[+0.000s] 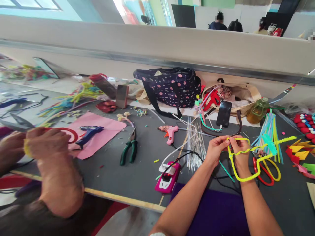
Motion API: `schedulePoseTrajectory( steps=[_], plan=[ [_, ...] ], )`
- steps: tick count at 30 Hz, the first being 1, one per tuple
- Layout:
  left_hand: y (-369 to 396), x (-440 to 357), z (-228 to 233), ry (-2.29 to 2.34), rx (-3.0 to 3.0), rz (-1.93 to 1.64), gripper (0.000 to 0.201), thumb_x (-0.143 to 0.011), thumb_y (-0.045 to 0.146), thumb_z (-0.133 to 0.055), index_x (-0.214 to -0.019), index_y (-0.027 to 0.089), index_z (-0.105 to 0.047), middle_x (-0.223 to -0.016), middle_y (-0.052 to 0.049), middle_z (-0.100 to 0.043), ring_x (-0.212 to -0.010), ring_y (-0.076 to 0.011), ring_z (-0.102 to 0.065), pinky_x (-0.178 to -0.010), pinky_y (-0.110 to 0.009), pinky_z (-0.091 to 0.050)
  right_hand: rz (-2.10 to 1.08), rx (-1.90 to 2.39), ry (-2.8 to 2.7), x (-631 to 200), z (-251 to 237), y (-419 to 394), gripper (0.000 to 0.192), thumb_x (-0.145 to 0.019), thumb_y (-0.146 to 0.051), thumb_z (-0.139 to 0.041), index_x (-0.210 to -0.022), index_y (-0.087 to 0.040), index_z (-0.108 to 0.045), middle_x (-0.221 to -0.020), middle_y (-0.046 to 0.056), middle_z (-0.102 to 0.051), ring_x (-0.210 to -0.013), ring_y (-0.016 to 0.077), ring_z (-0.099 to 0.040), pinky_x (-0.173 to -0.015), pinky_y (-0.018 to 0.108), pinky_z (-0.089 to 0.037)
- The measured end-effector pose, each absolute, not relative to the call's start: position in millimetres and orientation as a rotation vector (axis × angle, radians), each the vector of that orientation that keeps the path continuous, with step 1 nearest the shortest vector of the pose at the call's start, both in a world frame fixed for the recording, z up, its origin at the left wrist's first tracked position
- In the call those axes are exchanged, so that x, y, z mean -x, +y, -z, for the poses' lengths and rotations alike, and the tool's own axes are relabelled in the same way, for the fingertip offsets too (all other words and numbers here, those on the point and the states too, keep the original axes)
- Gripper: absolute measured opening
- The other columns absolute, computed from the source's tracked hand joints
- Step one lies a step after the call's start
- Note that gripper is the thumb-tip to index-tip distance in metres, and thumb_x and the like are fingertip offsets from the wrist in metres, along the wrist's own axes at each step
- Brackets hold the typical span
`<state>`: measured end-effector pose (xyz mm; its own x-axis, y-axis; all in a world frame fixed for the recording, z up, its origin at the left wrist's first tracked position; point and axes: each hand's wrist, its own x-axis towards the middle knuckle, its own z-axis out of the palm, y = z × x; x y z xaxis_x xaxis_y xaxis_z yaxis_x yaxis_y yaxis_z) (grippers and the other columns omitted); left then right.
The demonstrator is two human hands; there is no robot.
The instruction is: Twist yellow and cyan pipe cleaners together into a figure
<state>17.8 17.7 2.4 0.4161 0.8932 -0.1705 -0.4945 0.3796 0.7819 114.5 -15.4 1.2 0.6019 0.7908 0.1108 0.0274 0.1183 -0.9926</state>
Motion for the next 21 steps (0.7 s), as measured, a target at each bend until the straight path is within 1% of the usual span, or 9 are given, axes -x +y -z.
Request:
schedulePoseTrajectory(
  steps=[6, 15, 21],
  plan=[
    [19, -17, -1, 0.649, -0.736, -1.005, 0.047, -0.059, 0.028, -0.085, -0.1, 0.014, -0.071, -0.067, 0.002, -0.062, -0.055, -0.0096, -0.06, -0.057, -0.022, -0.047, -0.74, 1.316, -0.756, -116, 6, -13, 0.026, -0.072, -0.042, -0.072, -0.077, -0.017, -0.067, -0.066, 0.001, -0.063, -0.056, 0.013, -0.055, -0.051, 0.024, -0.044],
    [19, -17, -1, 0.589, -0.737, -0.983, 0.052, -0.061, 0.029, -0.084, -0.107, 0.013, -0.067, -0.066, 0.003, -0.061, -0.055, -0.0105, -0.06, -0.056, -0.022, -0.046, -0.839, 1.247, -0.665, -115, 5, -14, 0.025, -0.071, -0.04, -0.073, -0.076, -0.017, -0.067, -0.061, -0.001, -0.06, -0.049, 0.0099, -0.05, -0.046, 0.022, -0.04],
    [18, -18, 0, 0.573, -0.716, -0.935, 0.056, -0.06, 0.03, -0.084, -0.11, 0.014, -0.065, -0.066, 0.003, -0.06, -0.055, -0.0106, -0.06, -0.057, -0.023, -0.047, -0.832, 1.259, -0.676, -118, 14, -11, 0.027, -0.07, -0.042, -0.072, -0.074, -0.017, -0.065, -0.056, -0.002, -0.057, -0.045, 0.0093, -0.046, -0.042, 0.022, -0.038]
  ],
)
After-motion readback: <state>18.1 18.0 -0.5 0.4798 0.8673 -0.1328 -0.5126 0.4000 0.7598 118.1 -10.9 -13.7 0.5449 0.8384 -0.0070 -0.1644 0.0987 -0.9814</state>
